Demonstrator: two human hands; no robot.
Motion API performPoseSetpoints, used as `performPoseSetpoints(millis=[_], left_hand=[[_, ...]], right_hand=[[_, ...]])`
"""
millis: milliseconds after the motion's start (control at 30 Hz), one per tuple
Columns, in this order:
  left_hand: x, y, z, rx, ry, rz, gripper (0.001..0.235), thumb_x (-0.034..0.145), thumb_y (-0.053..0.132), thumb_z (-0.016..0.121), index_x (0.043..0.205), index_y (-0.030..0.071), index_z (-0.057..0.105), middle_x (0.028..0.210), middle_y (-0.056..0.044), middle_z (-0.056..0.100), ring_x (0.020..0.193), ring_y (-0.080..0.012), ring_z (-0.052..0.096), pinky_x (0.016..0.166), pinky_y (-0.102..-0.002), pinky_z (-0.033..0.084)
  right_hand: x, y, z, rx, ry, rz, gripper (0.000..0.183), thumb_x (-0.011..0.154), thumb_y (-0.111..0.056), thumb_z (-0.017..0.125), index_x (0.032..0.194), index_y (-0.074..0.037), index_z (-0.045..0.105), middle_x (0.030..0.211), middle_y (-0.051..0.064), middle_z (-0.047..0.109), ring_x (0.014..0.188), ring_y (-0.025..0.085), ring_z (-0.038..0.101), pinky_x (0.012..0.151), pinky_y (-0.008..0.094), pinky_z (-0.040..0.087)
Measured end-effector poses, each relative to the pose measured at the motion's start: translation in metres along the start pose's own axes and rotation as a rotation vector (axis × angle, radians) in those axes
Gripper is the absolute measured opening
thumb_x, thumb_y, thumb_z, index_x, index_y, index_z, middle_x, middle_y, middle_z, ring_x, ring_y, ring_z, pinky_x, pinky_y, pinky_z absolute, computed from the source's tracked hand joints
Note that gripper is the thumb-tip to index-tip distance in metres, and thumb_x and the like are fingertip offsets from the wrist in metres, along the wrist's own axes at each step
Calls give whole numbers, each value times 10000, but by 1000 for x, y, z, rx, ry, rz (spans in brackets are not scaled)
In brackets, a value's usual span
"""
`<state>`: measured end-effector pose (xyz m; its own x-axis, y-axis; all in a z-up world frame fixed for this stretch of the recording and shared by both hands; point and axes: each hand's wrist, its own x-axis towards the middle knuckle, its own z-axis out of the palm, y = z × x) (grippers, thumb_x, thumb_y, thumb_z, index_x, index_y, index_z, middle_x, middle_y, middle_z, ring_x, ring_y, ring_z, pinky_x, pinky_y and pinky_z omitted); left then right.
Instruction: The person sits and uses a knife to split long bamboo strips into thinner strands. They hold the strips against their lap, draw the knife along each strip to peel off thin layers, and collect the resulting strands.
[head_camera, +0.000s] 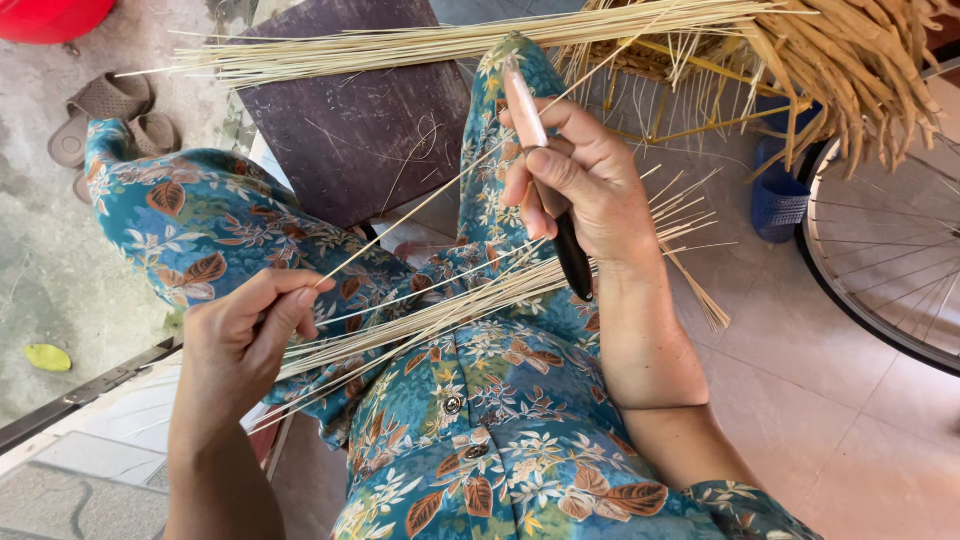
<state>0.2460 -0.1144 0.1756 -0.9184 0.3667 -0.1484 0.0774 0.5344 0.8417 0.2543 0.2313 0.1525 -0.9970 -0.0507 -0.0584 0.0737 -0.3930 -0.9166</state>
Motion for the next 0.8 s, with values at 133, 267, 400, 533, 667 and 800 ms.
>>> performPoseSetpoints(millis=[133,267,400,533,667,800], left_hand=[[-4,-8,-12,41,-11,-37,138,991,55,641,1058,52,761,646,-9,662,538,-51,526,477,-222,376],[-11,-18,-22,37,-8,-40,136,996,41,640,1070,44,754,667,-17,666,594,-57,577,511,-220,413],[-16,-28,-32,48,-4,4,136,997,30,637,1081,30,744,703,-19,679,656,-54,643,559,-212,466],[-21,-34,-43,69,-5,-15,132,996,30,644,1075,17,749,712,-25,675,651,-66,627,554,-221,449],[-21,-30,-44,-3,21,-52,139,1018,26,633,1098,8,745,725,-23,658,640,-62,540,545,-217,390],[-8,-16,-26,-93,69,-36,144,1054,40,598,1090,14,735,716,-6,645,644,-31,575,542,-199,390]], right_hand=[[-2,-6,-14,35,25,-39,369,1088,-158,630,1384,44,543,878,166,712,585,166,630,480,249,443],[-7,-8,-27,41,86,-96,377,1091,-156,647,1397,45,555,836,164,702,535,159,615,433,225,426],[-11,-10,-43,56,125,-138,371,1095,-147,649,1409,31,565,841,171,702,528,167,600,433,236,426],[-17,-12,-60,66,178,-184,317,1114,-128,644,1378,30,569,836,173,692,517,164,581,431,222,407],[-18,-22,-69,71,243,-254,350,1152,-111,638,1458,25,537,850,169,687,520,148,562,434,231,407],[-16,-25,-48,-29,153,-200,443,1133,-143,623,1530,7,496,830,149,699,510,129,589,427,222,429]])
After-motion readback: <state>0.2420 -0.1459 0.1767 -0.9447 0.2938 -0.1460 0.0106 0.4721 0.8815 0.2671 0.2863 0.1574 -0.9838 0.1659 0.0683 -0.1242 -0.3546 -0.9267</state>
